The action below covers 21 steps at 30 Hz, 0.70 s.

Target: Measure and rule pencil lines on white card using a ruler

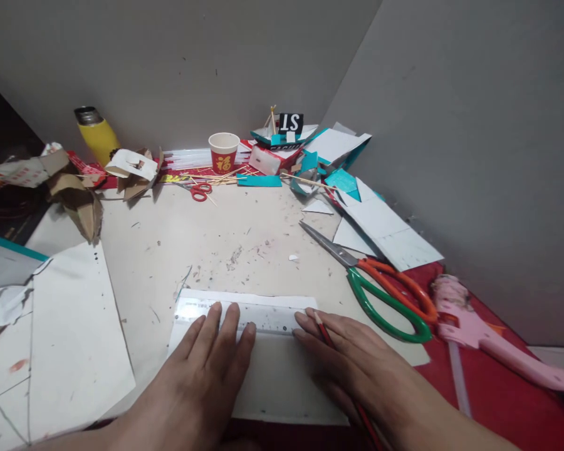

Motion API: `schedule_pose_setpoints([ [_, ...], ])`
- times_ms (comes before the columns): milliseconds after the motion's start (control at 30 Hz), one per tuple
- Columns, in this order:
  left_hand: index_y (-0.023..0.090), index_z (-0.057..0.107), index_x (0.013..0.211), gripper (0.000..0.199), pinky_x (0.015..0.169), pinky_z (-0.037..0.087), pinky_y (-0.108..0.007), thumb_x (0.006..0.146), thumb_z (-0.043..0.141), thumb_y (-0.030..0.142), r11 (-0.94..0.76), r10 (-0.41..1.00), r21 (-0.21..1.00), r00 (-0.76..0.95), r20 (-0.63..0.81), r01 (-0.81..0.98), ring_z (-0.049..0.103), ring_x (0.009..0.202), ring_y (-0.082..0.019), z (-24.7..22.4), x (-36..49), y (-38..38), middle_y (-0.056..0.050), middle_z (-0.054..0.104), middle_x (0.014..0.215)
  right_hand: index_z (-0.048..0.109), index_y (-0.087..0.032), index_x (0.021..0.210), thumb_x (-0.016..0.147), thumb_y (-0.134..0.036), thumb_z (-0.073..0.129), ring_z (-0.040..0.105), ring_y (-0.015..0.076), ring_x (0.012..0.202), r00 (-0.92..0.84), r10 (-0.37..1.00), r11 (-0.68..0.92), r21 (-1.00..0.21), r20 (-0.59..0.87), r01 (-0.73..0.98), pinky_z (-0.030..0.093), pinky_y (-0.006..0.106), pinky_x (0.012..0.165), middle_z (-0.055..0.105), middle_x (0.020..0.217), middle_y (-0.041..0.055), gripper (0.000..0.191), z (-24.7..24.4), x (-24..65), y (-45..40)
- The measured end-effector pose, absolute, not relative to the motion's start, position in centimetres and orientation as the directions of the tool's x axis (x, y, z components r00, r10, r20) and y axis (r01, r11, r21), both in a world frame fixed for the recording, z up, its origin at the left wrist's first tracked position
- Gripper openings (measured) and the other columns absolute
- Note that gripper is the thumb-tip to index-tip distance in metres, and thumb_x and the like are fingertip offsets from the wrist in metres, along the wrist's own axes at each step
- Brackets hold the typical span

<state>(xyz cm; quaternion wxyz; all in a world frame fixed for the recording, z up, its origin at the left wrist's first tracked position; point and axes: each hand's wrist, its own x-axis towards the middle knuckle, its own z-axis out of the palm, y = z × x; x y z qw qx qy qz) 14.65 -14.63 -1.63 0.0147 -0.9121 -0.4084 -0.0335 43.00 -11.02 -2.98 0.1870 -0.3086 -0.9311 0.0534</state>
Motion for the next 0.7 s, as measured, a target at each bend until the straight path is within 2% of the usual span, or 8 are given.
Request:
schedule_pose_setpoints([
  [67, 0.007, 0.025, 0.151, 0.109, 0.099, 0.049, -0.047, 0.071, 0.062, 0.071, -0.664, 0.746, 0.02, 0.66, 0.09, 0.748, 0.034, 0.139, -0.041, -1.5, 14.5, -14.6, -0.025, 0.035, 0.153, 0.042, -0.019, 0.145, 0.091, -0.012, 0.051, 0.052, 0.0275, 0.129, -0.745, 0.586, 0.81, -0.206, 0.319, 0.549, 0.053, 0.047, 0.1, 0.058, 0.138, 0.0126, 0.055, -3.0, 43.0, -11.0],
  [133, 0.004, 0.032, 0.147, 0.103, 0.095, 0.052, -0.046, 0.075, 0.058, 0.072, -0.652, 0.749, -0.025, 0.649, 0.135, 0.758, 0.041, 0.135, -0.04, -1.2, 14.4, -14.7, -0.026, 0.044, 0.147, 0.044, -0.018, 0.144, 0.091, -0.012, 0.05, 0.051, 0.0276, 0.131, -0.751, 0.58, 0.814, -0.192, 0.316, 0.548, 0.052, 0.047, 0.1, 0.057, 0.139, 0.0127, 0.053, -3.1, 43.2, -11.0],
  [267, -0.004, 0.05, 0.129, 0.086, 0.089, 0.056, -0.046, 0.083, 0.048, 0.068, -0.626, 0.712, -0.235, 0.668, 0.216, 0.743, 0.059, 0.117, -0.04, -0.5, 14.2, -15.1, -0.029, 0.061, 0.127, 0.045, -0.016, 0.143, 0.093, -0.012, 0.049, 0.045, 0.0268, 0.135, -0.77, 0.576, 0.817, -0.163, 0.274, 0.553, 0.05, 0.046, 0.102, 0.053, 0.143, 0.0126, 0.05, -3.1, 43.4, -11.1],
  [367, -0.007, 0.057, 0.12, 0.078, 0.082, 0.059, -0.046, 0.084, 0.05, 0.062, -0.589, 0.707, -0.346, 0.673, 0.216, 0.73, 0.066, 0.106, -0.041, 0.1, 13.9, -15.0, -0.032, 0.064, 0.12, 0.048, -0.016, 0.141, 0.095, -0.013, 0.045, 0.043, 0.0258, 0.136, -0.784, 0.568, 0.823, -0.153, 0.251, 0.547, 0.049, 0.045, 0.103, 0.052, 0.145, 0.0119, 0.046, -2.8, 43.4, -11.0],
  [500, -0.005, 0.062, 0.118, 0.082, 0.081, 0.059, -0.049, 0.074, 0.06, 0.064, -0.542, 0.773, -0.346, 0.616, 0.153, 0.766, 0.064, 0.109, -0.044, 0.7, 14.0, -14.5, -0.034, 0.06, 0.123, 0.051, -0.017, 0.139, 0.095, -0.012, 0.043, 0.045, 0.024, 0.135, -0.775, 0.574, 0.817, -0.126, 0.264, 0.563, 0.048, 0.043, 0.104, 0.054, 0.143, 0.0107, 0.044, -2.5, 43.3, -11.0],
  [633, -0.007, 0.069, 0.106, 0.089, 0.073, 0.062, -0.046, 0.062, 0.067, 0.07, -0.551, 0.764, -0.342, 0.625, 0.161, 0.761, 0.068, 0.098, -0.045, 0.9, 14.5, -13.9, -0.036, 0.064, 0.111, 0.052, -0.018, 0.138, 0.095, -0.015, 0.045, 0.046, 0.0241, 0.134, -0.771, 0.57, 0.819, -0.123, 0.285, 0.56, 0.049, 0.042, 0.103, 0.056, 0.141, 0.0106, 0.043, -2.7, 43.2, -10.9],
  [700, -0.007, 0.071, 0.103, 0.09, 0.069, 0.062, -0.044, 0.061, 0.066, 0.072, -0.561, 0.753, -0.35, 0.638, 0.162, 0.75, 0.069, 0.094, -0.044, 1.1, 14.7, -13.8, -0.036, 0.065, 0.107, 0.053, -0.019, 0.138, 0.095, -0.014, 0.046, 0.048, 0.024, 0.133, -0.764, 0.575, 0.815, -0.128, 0.292, 0.565, 0.049, 0.041, 0.103, 0.056, 0.14, 0.0103, 0.044, -2.8, 43.2, -11.0],
])
